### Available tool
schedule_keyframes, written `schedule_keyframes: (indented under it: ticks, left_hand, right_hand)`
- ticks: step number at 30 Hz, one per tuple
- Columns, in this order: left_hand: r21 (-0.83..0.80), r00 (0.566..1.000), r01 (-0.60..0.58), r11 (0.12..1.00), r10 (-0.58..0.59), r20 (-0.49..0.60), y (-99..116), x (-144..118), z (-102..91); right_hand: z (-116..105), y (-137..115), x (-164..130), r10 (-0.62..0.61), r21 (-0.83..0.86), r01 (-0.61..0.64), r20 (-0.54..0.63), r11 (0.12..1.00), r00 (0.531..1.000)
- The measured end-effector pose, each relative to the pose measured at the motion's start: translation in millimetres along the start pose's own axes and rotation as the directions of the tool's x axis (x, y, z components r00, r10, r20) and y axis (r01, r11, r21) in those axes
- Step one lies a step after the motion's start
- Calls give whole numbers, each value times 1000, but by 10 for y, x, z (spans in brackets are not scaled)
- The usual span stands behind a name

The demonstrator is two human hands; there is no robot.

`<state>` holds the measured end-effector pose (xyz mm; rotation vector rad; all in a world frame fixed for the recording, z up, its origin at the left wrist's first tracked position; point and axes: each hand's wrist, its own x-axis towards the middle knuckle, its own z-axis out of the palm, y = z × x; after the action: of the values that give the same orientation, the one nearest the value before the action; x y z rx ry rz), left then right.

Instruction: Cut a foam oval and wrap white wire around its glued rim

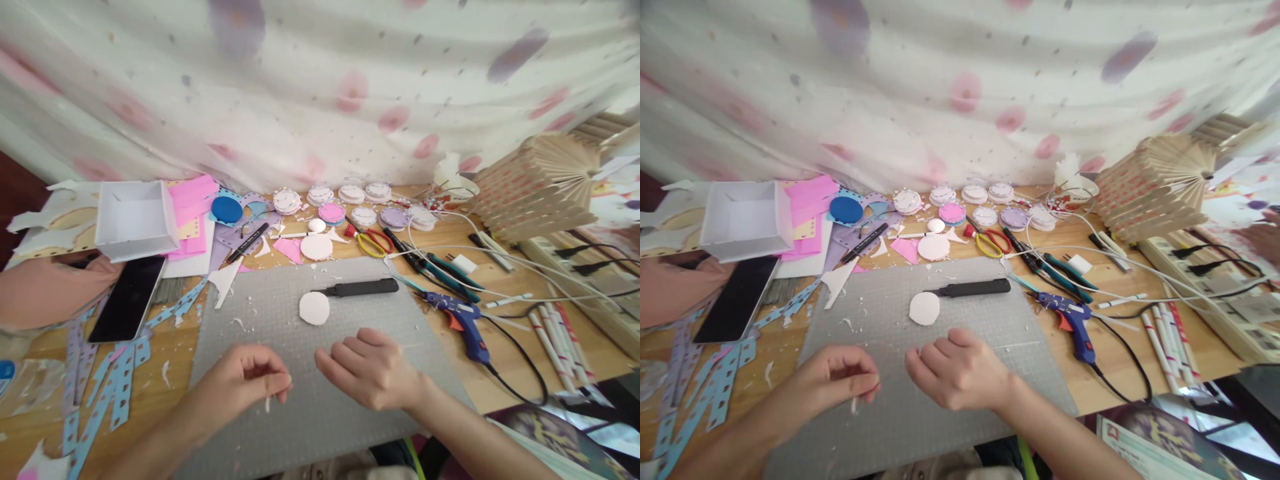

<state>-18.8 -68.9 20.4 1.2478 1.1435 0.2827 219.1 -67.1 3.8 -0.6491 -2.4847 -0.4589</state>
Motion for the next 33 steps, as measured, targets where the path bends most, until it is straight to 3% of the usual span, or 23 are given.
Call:
schedule_keyframes:
  ticks: [3,5,6,8,9,10,12,14,16,19,22,25,28,30,32,33]
  left_hand:
    - [-307,942,253,918,-161,295,-47,66,-31]
    - [-300,930,278,912,-178,321,-86,103,-37]
    - [-244,953,228,943,-164,255,-103,114,-37]
    - [-19,998,55,998,-56,-15,-128,112,-32]
    - [146,985,-37,989,60,-159,-136,100,-26]
    - [320,941,-119,940,210,-264,-142,83,-18]
    - [616,800,-249,747,517,-304,-146,45,6]
    - [820,651,-313,480,737,-183,-141,15,36]
    - [923,550,-304,237,834,-34,-135,1,62]
    - [964,492,-265,39,865,100,-141,2,78]
    - [967,472,-254,-20,870,142,-175,21,76]
    - [966,483,-258,2,866,128,-210,55,80]
    - [920,542,-340,193,840,24,-201,72,95]
    - [791,673,-412,452,736,-70,-161,54,101]
    - [554,867,-359,751,488,-100,-108,19,97]
    - [399,943,-280,873,328,-57,-84,2,93]
  right_hand:
    - [-36,10,23,-109,-33,106,-96,994,989]
    - [-33,18,23,-110,-25,108,-68,994,992]
    - [-21,21,16,-78,-16,77,-29,997,997]
    - [17,26,-8,39,-2,-38,64,999,997]
    - [41,27,-23,101,1,-101,102,995,990]
    - [64,27,-36,156,5,-158,129,987,979]
    - [105,23,-52,224,16,-230,166,973,960]
    - [132,13,-48,245,32,-255,186,966,951]
    - [143,-2,-31,246,44,-259,194,965,950]
    - [140,-25,-5,234,55,-249,194,967,953]
    - [129,-39,4,232,59,-248,196,967,953]
    - [118,-43,1,222,55,-236,186,970,957]
    - [95,-27,-13,171,31,-177,134,984,976]
    - [70,-4,-27,107,9,-108,84,994,991]
    - [41,20,-36,25,0,-25,21,1000,999]
    - [26,28,-36,-12,1,12,-11,1000,1000]
